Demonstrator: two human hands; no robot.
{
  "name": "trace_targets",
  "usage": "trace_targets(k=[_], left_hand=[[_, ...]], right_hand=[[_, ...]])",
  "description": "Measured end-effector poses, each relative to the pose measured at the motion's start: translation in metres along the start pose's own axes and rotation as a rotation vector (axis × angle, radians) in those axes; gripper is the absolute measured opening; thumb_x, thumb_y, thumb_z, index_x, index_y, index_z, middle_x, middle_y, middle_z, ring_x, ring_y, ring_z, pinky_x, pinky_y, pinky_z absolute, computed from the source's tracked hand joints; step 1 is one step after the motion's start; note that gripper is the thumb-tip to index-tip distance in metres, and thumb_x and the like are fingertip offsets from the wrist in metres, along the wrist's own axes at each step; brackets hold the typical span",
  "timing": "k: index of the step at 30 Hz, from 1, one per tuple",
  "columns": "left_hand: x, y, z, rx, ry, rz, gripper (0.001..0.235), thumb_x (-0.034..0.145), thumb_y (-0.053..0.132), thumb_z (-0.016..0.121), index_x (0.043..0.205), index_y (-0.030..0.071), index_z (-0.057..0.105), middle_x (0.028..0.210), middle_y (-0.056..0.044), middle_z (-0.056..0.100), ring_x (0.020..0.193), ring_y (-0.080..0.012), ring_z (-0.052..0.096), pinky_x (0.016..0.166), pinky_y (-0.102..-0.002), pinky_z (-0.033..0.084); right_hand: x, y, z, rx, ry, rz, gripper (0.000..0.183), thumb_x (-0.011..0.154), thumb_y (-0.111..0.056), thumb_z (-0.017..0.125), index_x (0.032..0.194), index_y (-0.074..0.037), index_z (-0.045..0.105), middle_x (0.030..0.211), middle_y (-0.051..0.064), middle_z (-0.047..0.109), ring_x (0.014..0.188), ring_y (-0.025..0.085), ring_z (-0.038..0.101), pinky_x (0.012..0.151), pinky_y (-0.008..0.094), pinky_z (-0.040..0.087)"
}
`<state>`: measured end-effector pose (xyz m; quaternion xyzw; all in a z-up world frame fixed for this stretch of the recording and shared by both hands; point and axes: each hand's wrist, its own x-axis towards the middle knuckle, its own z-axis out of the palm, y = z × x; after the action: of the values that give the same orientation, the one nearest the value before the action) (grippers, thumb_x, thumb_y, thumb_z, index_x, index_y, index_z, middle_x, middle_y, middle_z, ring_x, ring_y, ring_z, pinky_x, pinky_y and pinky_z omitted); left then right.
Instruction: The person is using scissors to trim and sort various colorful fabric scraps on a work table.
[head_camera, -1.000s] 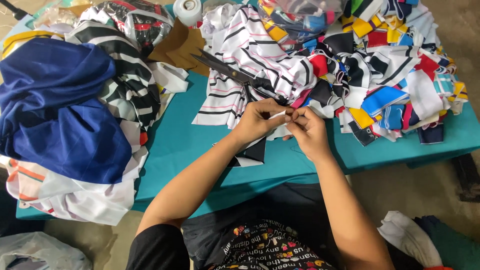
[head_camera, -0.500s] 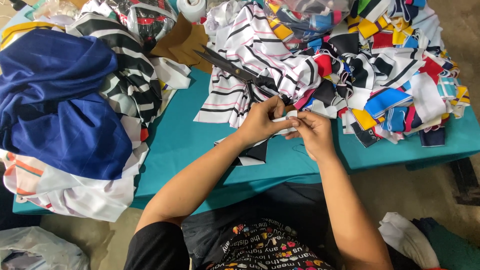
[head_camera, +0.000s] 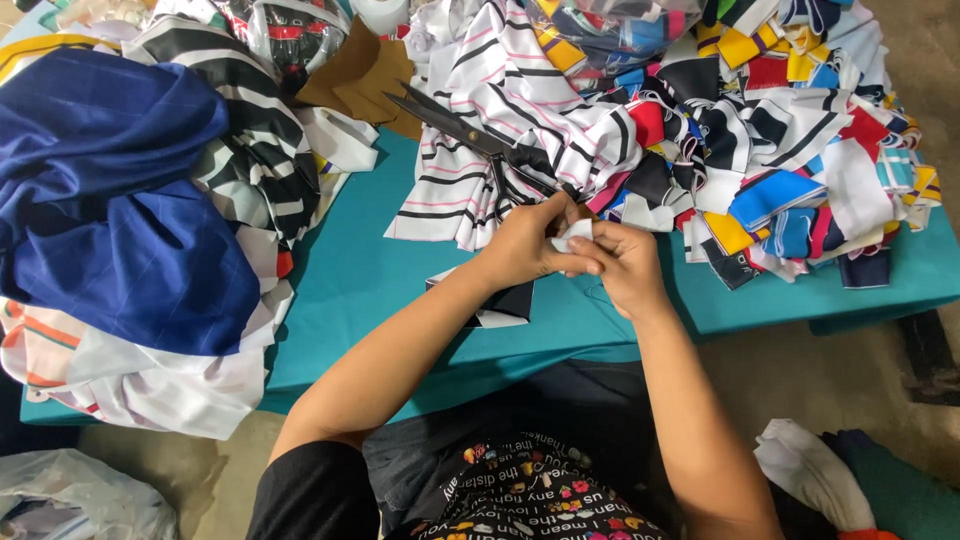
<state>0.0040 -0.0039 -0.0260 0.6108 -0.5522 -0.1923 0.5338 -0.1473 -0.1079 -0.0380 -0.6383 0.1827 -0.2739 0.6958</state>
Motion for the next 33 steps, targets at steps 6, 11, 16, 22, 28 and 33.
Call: trace_targets(k=[6, 11, 16, 22, 28, 33], left_hand=[[0.001, 0.009, -0.014, -0.238, -0.11, -0.16, 0.026, 0.101, 0.032, 0.066, 0.104, 0.006, 0.064, 0.061, -0.006, 0.064, 0.058, -0.0184, 0.064, 0.061, -0.032, 0.051], [0.009, 0.007, -0.022, -0.621, -0.067, -0.199, 0.023, 0.091, 0.002, 0.075, 0.112, -0.002, 0.066, 0.072, -0.01, 0.07, 0.061, -0.0123, 0.066, 0.06, -0.024, 0.053], [0.014, -0.007, -0.014, -0.698, 0.084, -0.144, 0.025, 0.083, -0.005, 0.082, 0.106, -0.004, 0.072, 0.082, -0.01, 0.073, 0.07, -0.012, 0.072, 0.063, -0.023, 0.056], [0.004, -0.011, 0.005, -0.51, 0.144, -0.106, 0.014, 0.083, 0.001, 0.082, 0.088, 0.003, 0.069, 0.071, -0.004, 0.064, 0.065, -0.011, 0.065, 0.06, -0.022, 0.048], [0.004, 0.001, 0.002, -0.343, 0.157, -0.07, 0.017, 0.085, 0.007, 0.081, 0.082, 0.007, 0.064, 0.064, -0.002, 0.059, 0.06, -0.0114, 0.059, 0.058, -0.023, 0.045], [0.003, 0.004, 0.004, -0.271, 0.148, -0.08, 0.018, 0.086, 0.01, 0.08, 0.08, 0.008, 0.063, 0.063, -0.003, 0.059, 0.059, -0.0137, 0.058, 0.056, -0.026, 0.045]], right_hand=[[0.0, -0.009, 0.001, -0.024, 0.104, -0.052, 0.008, 0.098, -0.001, 0.074, 0.096, 0.007, 0.073, 0.077, 0.016, 0.074, 0.069, 0.014, 0.07, 0.06, 0.036, 0.065], [0.003, -0.004, 0.0, 0.043, 0.151, -0.051, 0.009, 0.1, 0.0, 0.069, 0.098, 0.008, 0.071, 0.076, 0.018, 0.072, 0.066, 0.024, 0.074, 0.06, 0.041, 0.066], [0.004, -0.006, 0.0, -0.005, 0.193, -0.063, 0.01, 0.101, 0.0, 0.065, 0.098, 0.006, 0.072, 0.075, 0.015, 0.069, 0.063, 0.025, 0.073, 0.059, 0.039, 0.067], [0.0, -0.016, 0.009, -0.03, 0.183, -0.031, 0.001, 0.095, -0.002, 0.072, 0.094, -0.001, 0.072, 0.076, 0.003, 0.066, 0.067, 0.009, 0.067, 0.061, 0.029, 0.064], [-0.001, -0.021, 0.012, -0.009, 0.182, -0.008, 0.012, 0.099, -0.01, 0.072, 0.096, 0.001, 0.074, 0.073, 0.008, 0.065, 0.063, 0.013, 0.065, 0.062, 0.037, 0.066], [0.003, -0.002, -0.003, -0.099, 0.158, -0.005, 0.014, 0.099, -0.012, 0.076, 0.092, 0.0, 0.074, 0.072, 0.008, 0.067, 0.063, 0.011, 0.064, 0.06, 0.033, 0.063]])
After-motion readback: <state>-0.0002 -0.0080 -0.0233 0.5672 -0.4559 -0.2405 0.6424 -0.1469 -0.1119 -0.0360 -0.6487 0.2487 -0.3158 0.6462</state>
